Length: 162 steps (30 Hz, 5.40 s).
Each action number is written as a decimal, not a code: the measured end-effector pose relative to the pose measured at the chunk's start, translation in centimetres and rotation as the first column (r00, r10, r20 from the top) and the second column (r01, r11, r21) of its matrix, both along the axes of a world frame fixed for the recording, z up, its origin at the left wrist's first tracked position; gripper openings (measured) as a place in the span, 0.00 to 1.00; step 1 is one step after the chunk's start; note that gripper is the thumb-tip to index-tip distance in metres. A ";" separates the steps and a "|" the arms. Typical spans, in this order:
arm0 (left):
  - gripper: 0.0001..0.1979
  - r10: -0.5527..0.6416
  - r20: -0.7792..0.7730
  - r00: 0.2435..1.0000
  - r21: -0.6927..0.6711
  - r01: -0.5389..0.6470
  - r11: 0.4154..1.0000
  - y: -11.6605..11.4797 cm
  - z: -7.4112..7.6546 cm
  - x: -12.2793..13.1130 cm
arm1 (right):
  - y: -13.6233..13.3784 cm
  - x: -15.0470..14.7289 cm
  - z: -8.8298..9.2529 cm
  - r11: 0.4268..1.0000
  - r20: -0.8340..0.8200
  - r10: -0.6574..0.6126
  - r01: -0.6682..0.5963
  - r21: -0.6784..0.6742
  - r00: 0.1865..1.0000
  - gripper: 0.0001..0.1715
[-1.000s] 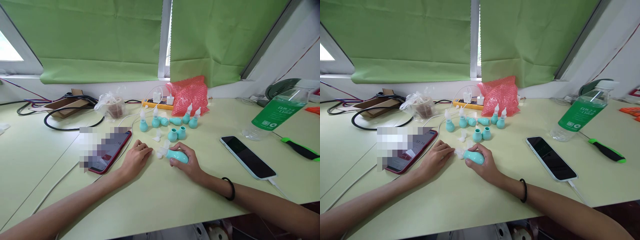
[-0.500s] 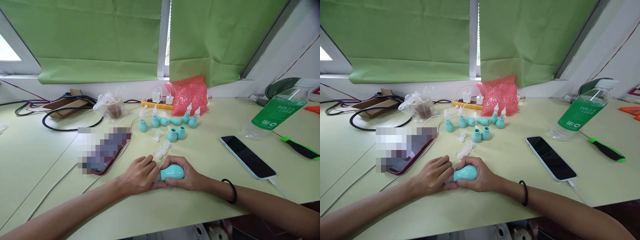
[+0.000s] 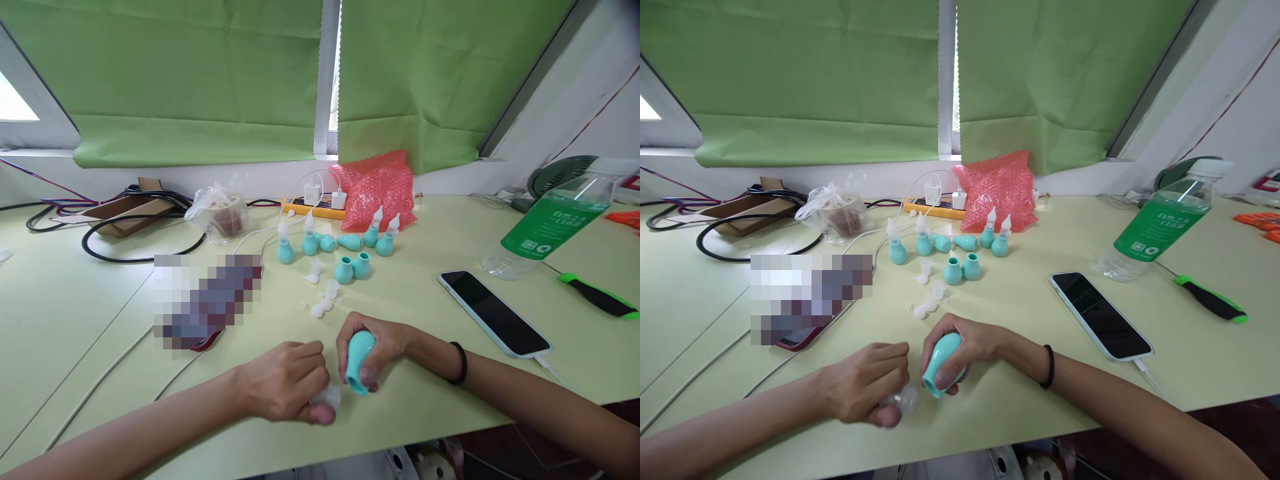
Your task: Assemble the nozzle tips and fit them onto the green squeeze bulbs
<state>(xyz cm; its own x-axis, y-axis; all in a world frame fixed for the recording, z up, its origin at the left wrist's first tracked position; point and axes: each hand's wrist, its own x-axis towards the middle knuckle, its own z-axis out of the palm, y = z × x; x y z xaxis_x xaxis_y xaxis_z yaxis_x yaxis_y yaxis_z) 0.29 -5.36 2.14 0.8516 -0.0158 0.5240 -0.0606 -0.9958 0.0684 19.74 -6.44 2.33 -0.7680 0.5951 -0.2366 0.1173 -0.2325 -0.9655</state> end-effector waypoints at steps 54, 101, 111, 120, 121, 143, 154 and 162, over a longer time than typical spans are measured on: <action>0.15 0.517 -0.140 0.845 -0.047 -0.527 0.849 3.1 -0.9 -0.8 | 12.5 -1.8 5.3 0.094 0.096 -0.894 -0.027 0.995 0.438 0.22; 0.19 0.771 -0.089 0.631 -0.852 -0.449 0.269 6.1 -0.3 -1.4 | -1.5 -3.7 -0.2 0.746 0.020 -0.365 0.279 0.605 0.931 0.14; 0.11 0.625 -0.122 0.771 -0.781 -0.463 0.420 4.7 -0.7 -0.9 | -1.0 -4.4 -1.1 0.874 -0.350 -0.458 0.485 -0.012 0.817 0.18; 0.06 0.548 0.141 0.824 -0.695 -0.312 0.648 1.2 0.2 -0.1 | -0.7 -4.6 -1.6 0.845 -0.296 -0.536 0.503 -0.185 0.791 0.16; 0.05 0.540 0.168 0.825 -0.689 -0.293 0.663 1.2 0.1 0.0 | -0.7 -4.6 -1.6 0.851 -0.297 -0.526 0.487 -0.198 0.797 0.16; 0.03 0.520 0.259 0.814 -0.755 -0.165 0.634 1.6 -0.2 0.0 | -1.0 -4.7 -1.6 0.856 -0.292 -0.514 0.501 -0.125 0.806 0.18; 0.05 0.458 0.177 0.871 -0.831 -0.117 0.544 1.6 0.2 0.0 | -1.1 -4.7 -1.7 0.854 -0.295 -0.516 0.511 -0.100 0.804 0.17; 0.06 0.506 0.287 0.813 -0.573 -0.278 0.771 1.2 -0.4 0.1 | -1.1 -4.8 -1.8 0.823 -0.287 -0.563 0.556 -0.112 0.775 0.17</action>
